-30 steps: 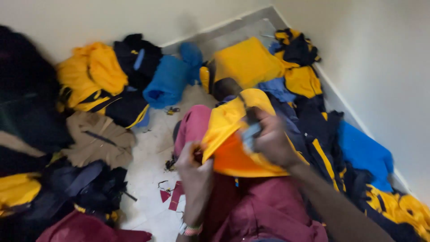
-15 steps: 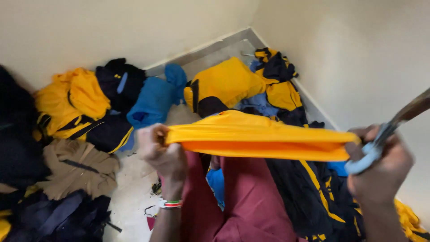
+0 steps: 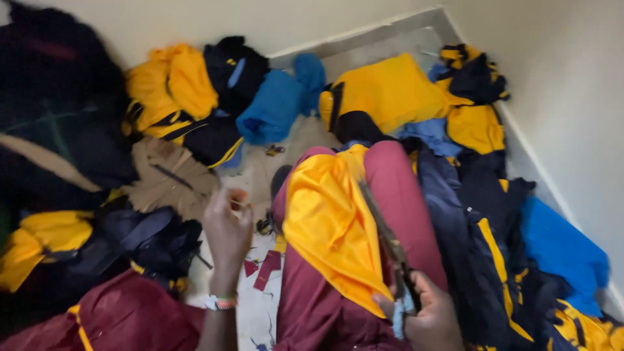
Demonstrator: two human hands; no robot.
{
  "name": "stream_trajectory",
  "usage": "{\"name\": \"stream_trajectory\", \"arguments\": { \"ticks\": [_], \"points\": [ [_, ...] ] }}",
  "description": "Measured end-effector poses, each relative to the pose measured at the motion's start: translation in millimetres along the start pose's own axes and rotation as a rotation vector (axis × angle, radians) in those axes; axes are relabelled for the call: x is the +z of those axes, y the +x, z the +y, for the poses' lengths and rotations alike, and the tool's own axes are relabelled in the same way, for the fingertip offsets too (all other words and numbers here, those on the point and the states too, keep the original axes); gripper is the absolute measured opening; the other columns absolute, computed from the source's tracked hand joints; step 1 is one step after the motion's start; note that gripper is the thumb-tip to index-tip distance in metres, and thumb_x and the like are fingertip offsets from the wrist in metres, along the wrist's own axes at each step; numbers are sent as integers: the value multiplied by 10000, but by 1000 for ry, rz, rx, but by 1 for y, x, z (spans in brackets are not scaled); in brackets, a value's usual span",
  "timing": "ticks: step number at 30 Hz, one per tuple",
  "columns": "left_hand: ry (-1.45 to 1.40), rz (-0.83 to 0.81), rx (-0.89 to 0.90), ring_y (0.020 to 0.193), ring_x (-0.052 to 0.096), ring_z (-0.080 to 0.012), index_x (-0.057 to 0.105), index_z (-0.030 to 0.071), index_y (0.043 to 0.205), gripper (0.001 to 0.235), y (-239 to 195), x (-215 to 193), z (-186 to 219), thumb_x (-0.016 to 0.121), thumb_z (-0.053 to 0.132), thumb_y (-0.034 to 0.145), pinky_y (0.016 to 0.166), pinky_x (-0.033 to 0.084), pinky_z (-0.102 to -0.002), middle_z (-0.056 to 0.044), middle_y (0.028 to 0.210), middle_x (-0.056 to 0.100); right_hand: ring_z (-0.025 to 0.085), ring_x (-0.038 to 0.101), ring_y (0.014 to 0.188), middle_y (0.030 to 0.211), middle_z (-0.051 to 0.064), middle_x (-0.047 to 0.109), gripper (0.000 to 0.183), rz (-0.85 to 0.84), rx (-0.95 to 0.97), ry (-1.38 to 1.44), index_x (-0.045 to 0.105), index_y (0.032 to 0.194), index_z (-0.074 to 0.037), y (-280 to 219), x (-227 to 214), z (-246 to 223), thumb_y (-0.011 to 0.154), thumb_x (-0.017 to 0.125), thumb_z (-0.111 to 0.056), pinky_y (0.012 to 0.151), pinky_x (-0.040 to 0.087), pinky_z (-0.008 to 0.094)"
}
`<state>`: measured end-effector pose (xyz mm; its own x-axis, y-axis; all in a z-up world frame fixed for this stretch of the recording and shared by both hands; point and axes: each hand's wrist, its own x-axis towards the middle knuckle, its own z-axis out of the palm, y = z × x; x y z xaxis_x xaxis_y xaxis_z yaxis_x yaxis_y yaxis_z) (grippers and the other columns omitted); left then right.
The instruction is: A person sitting on the floor uses large scissors to trim and cut pieces of yellow and blue fabric.
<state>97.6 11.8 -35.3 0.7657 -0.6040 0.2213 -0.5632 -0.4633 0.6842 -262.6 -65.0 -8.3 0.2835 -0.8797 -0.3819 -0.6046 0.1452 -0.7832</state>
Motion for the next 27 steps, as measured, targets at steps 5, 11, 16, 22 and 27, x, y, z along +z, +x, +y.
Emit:
{"name": "stream_trajectory", "arguments": {
  "ticks": [5,11,16,22,27],
  "points": [
    [-401,-9,-319,699,657,-103,723,104,875,75,-71,-8,50,683,40,866,646,535,-249,-11,834,736,101,405,511,580,19,487,302,-34,28,193,615,771,-70,15,-14,-16,754,916,-82,440,349,275],
    [-560,-82,-356,768,638,-121,738,102,1095,252,-94,-1,62,719,99,844,697,560,-257,-25,949,712,88,397,620,689,-1,509,259,142,-59,58,585,851,-78,37,-32,-51,836,838,-134,523,348,261],
    [-262,-148,-119,1159,518,-268,646,185,1313,572,-76,-2,80,744,429,805,962,486,-445,-110,1167,557,90,368,630,681,-8,468,278,225,-110,44,532,815,-79,44,-40,-60,861,805,-108,545,328,273],
    [-220,-345,381,1211,522,-254,734,170,958,66,-41,6,104,671,158,946,962,236,-496,55,1066,716,63,287,592,645,-29,369,281,141,-44,209,526,820,-90,50,-40,-75,838,807,-89,506,248,240],
    [-693,-564,-243,657,500,-63,684,81,796,303,-22,-4,114,614,257,1032,562,338,-249,32,725,580,59,244,438,648,-25,303,246,34,79,565,516,877,-111,68,-41,-81,842,749,-43,366,177,232]
  ]
}}
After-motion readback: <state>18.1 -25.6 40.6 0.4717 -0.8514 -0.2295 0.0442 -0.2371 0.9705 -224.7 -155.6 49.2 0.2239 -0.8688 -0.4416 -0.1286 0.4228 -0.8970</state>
